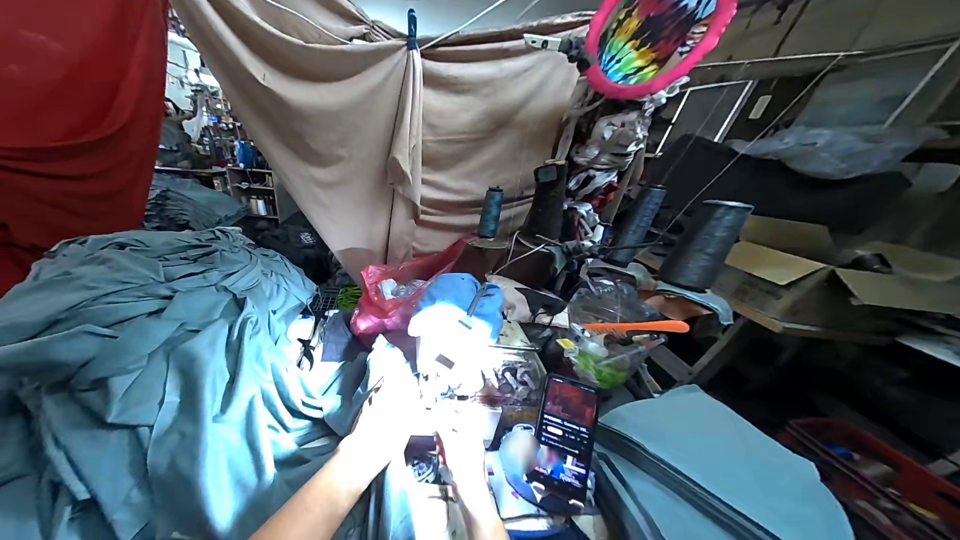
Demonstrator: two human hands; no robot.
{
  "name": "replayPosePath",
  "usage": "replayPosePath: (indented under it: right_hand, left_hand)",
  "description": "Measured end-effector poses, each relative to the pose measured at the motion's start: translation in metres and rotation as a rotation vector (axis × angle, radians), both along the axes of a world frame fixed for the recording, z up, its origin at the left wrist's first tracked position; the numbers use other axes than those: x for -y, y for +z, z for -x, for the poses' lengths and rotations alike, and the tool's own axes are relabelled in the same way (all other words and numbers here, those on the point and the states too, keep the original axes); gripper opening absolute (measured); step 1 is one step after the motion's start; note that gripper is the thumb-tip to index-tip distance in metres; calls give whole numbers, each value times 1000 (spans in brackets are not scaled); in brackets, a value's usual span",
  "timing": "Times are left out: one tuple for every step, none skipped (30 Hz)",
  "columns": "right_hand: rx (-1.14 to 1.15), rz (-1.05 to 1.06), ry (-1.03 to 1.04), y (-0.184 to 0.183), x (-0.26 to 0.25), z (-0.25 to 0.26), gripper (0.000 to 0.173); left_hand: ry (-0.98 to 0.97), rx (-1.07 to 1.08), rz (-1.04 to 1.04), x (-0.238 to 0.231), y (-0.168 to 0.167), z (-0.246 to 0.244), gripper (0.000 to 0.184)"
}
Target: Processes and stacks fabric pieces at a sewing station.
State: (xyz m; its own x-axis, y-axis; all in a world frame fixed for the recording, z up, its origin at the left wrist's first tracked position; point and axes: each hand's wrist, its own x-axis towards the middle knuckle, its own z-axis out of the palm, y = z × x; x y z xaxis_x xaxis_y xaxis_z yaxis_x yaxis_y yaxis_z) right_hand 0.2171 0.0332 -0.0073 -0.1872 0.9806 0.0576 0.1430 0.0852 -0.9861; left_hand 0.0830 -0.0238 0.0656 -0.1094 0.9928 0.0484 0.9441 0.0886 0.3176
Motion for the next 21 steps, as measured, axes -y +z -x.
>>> replayPosePath:
  right_hand:
    - [65, -120, -19, 2, 2, -2, 24]
    - [102, -229, -27, 3, 4, -3, 25]
    - [146, -337, -10, 3, 5, -4, 24]
    - [191, -423, 40, 3, 7, -6, 23]
    - [216, -470, 118, 2, 9, -9, 22]
    - [236, -484, 212, 2, 12, -13, 23]
    - [264, -487, 304, 2, 16, -17, 24]
    - [294, -491, 374, 4, 18, -21, 26]
    - [322, -496, 388, 6, 20, -24, 26]
    - [362, -493, 355, 8, 23, -27, 26]
    - [398, -503, 283, 9, 24, -29, 27]
    - [436, -492, 208, 13, 24, -31, 30]
    - [476, -483, 133, 15, 23, -34, 34]
    - [506, -489, 67, 17, 22, -36, 36]
    - [526, -490, 23, 17, 20, -38, 36]
    - [531, -495, -7, 18, 20, -40, 36]
    - [528, -507, -32, 18, 22, -41, 36]
    - [509, -522, -44, 16, 24, -42, 37]
    - [478, -530, -36, 13, 26, -45, 36]
    - [452, -527, -4, 8, 28, -49, 32]
    - [419, -512, 49, 1, 32, -53, 27]
  left_hand:
    - [-5, -20, -17, 6, -3, -1, 40]
    - [1, -32, -6, 13, -3, -2, 41]
    - [15, -31, 40, 23, -1, -5, 44]
    - [22, -25, 49, 33, 1, -8, 44]
    - [13, -44, -48, 43, -4, -9, 41]
    - [-19, -97, -209, 52, -13, -9, 34]
    - [-54, -139, -323, 60, -19, -11, 26]
    - [-75, -145, -312, 68, -16, -14, 25]
    - [-80, -122, -216, 77, -8, -20, 26]
    - [-76, -106, -136, 82, -3, -24, 27]
    - [-65, -67, -26, 84, 4, -27, 28]
    - [-58, -32, 45, 83, 6, -27, 29]
    - [-48, -7, 84, 80, 7, -28, 29]
    - [-30, 1, 99, 77, 7, -29, 29]
    - [-15, -9, 67, 74, 5, -30, 29]
    - [-7, -42, -49, 72, -4, -30, 25]
    - [-7, -83, -196, 71, -14, -29, 20]
    - [-5, -113, -303, 72, -21, -27, 16]
    - [2, -143, -375, 74, -24, -25, 15]
    - [18, -163, -416, 79, -24, -23, 14]
    - [37, -170, -448, 85, -21, -22, 14]
